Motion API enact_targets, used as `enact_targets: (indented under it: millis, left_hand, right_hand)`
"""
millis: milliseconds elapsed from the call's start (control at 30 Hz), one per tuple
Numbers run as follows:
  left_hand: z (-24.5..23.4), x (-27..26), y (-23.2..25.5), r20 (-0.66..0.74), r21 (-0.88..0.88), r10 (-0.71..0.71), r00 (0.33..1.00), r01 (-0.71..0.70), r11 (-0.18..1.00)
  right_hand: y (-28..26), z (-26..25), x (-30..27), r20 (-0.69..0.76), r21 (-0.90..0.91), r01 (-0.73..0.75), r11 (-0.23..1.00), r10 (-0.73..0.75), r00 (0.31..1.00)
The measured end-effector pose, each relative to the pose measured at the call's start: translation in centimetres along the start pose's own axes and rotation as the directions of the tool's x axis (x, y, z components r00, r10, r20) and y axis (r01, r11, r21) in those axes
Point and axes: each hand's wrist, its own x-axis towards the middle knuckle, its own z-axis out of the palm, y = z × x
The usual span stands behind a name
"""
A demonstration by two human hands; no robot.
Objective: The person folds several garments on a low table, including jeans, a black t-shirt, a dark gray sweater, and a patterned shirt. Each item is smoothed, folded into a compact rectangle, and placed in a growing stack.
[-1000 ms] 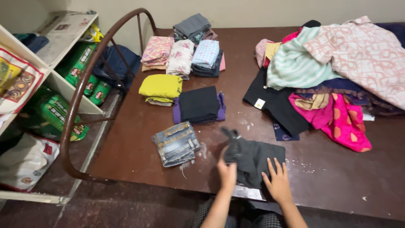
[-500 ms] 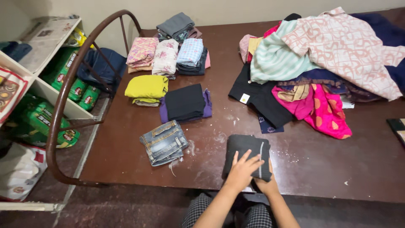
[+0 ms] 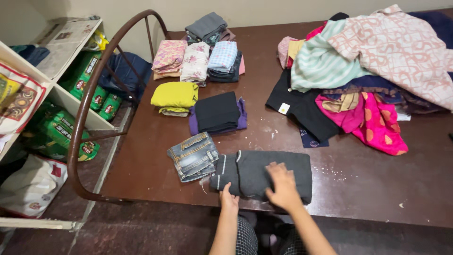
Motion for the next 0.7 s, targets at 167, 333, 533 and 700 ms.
enact_targets:
  millis: [167, 333, 533, 700]
  left_hand:
    - [0.2, -0.7, 0.2, 0.015, 0.0, 0.016, 1.0, -0.016, 1.0]
    - [-0.1, -1.3, 0.8, 0.043, 0.018, 0.038, 0.998, -0.039, 0.999]
    - [0.8, -1.3, 0.8, 0.04, -0.048, 0.178, 0.983, -0.176, 0.983]
    - [1.6, -1.6, 0.4, 0.074, -0.132, 0.175, 0.982, -0.164, 0.978]
  right_hand:
    - [-2.2, 3.1, 2.4, -0.039, 0.049, 0.12, 0.992, -0.118, 0.992]
    - [4.1, 0.1, 2.4, -0.488, 0.583, 0.004, 0.813, 0.346, 0.801]
    - [20.8, -8.7, -4.4, -0.305, 0.938, 0.321, 0.129, 0.745, 0.593]
    - [25.8, -7.4, -10.7, 0.18, 0.983, -0.078, -0.164, 0.838, 0.515]
